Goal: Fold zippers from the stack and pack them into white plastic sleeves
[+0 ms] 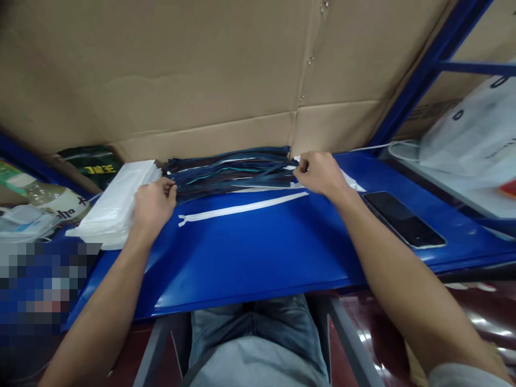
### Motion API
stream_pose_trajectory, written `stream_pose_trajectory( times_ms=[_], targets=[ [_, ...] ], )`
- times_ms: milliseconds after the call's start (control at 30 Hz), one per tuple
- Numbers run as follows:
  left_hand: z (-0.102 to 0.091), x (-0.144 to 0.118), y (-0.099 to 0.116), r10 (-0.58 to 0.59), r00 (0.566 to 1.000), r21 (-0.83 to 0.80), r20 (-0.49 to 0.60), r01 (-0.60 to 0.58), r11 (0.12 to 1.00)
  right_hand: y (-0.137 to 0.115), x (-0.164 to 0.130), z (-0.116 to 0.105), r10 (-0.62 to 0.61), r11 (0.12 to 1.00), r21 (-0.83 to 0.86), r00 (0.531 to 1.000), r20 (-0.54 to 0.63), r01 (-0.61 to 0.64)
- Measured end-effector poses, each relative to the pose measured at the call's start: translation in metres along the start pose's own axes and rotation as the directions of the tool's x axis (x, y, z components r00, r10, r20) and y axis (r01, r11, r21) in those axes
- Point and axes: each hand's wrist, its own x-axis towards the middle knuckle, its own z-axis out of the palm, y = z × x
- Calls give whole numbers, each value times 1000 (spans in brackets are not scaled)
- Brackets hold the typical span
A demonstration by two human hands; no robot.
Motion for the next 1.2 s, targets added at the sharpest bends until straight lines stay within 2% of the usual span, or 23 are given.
stream_pose_trajectory(
  times_ms=[67,133,167,233,333,467,600,700,767,867,967,1100,1200],
  targets=[
    [6,-9,14,116,990,21,-76,-114,993,-14,-3,6,29,996,81,999,26,-31],
    [15,-19,33,226,968,-55,-114,-233,971,-32,-7,16,0,979,205,997,83,-17],
    [19,-25,43,264,960,-131,-88,-274,953,-42,-10,21,-34,960,281,992,118,-1],
    [28,-36,61,331,943,-290,38,-307,907,-61,-16,31,-103,903,428,982,161,24],
    [37,-51,81,406,891,-388,204,-307,869,-89,-26,41,-175,814,580,966,190,33],
    [41,-57,87,437,866,-399,244,-321,859,-114,-36,47,-240,765,643,936,258,18],
    [44,-55,83,472,842,-419,262,-342,841,-121,-39,49,-281,744,667,922,267,34],
    [42,-57,85,463,851,-389,248,-350,852,-120,-39,49,-266,747,664,929,258,29],
    [37,-57,89,443,868,-305,224,-369,878,-120,-37,46,-251,768,640,934,255,32],
    [25,-52,90,360,914,-160,188,-334,929,-116,-31,34,-227,823,565,946,230,60],
    [8,-40,76,223,961,-45,162,-219,975,-97,-23,12,-161,877,480,961,225,35],
    [-16,-28,39,72,981,100,182,-92,991,-38,-11,-27,14,970,231,962,274,-80],
    [-31,-28,14,13,978,156,208,-46,987,15,-5,-53,247,968,-27,929,274,-250]
  ],
)
